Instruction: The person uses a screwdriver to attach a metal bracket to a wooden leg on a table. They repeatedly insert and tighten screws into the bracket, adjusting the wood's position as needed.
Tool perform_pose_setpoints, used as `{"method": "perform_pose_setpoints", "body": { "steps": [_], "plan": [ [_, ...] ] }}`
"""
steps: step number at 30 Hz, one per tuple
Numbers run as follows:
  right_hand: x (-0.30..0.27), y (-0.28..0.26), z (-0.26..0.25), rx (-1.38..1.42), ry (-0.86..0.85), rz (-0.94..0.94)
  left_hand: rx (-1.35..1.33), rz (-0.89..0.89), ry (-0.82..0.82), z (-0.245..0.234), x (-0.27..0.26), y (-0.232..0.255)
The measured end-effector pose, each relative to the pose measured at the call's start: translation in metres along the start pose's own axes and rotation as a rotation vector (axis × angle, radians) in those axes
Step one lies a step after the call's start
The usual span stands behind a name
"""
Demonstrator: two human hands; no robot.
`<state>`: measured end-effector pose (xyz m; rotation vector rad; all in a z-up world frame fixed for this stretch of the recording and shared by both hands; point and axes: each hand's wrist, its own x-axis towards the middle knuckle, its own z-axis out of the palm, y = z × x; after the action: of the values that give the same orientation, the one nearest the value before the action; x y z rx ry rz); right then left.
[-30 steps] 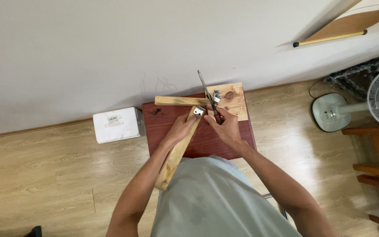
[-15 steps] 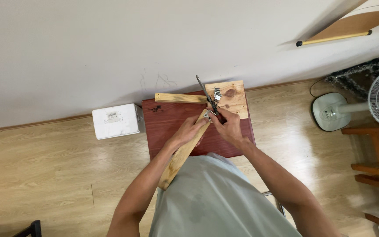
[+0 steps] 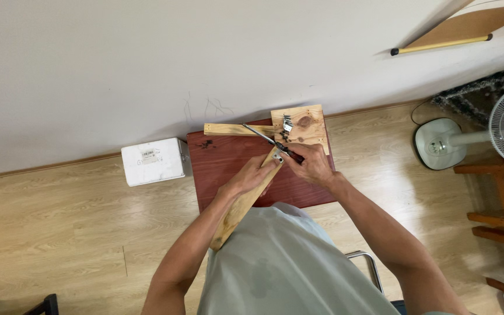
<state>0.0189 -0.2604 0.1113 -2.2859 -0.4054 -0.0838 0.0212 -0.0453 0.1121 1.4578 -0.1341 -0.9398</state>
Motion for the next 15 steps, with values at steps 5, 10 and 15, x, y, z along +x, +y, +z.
{"method": "perform_pose_setpoints", "body": {
  "steps": [5,10,15],
  "plan": [
    [0.004,0.008,0.009,0.039,-0.066,0.172,0.228,0.147,0.159,-0.009,0.021,-0.031],
    [-0.007,0.028,0.029,0.32,0.001,0.496,0.355,0.007,0.318,-0.028,0.037,-0.059],
    [-0.053,0.102,0.047,0.355,0.135,0.692,0.382,-0.229,0.41,-0.044,0.034,-0.077]
  ]
}}
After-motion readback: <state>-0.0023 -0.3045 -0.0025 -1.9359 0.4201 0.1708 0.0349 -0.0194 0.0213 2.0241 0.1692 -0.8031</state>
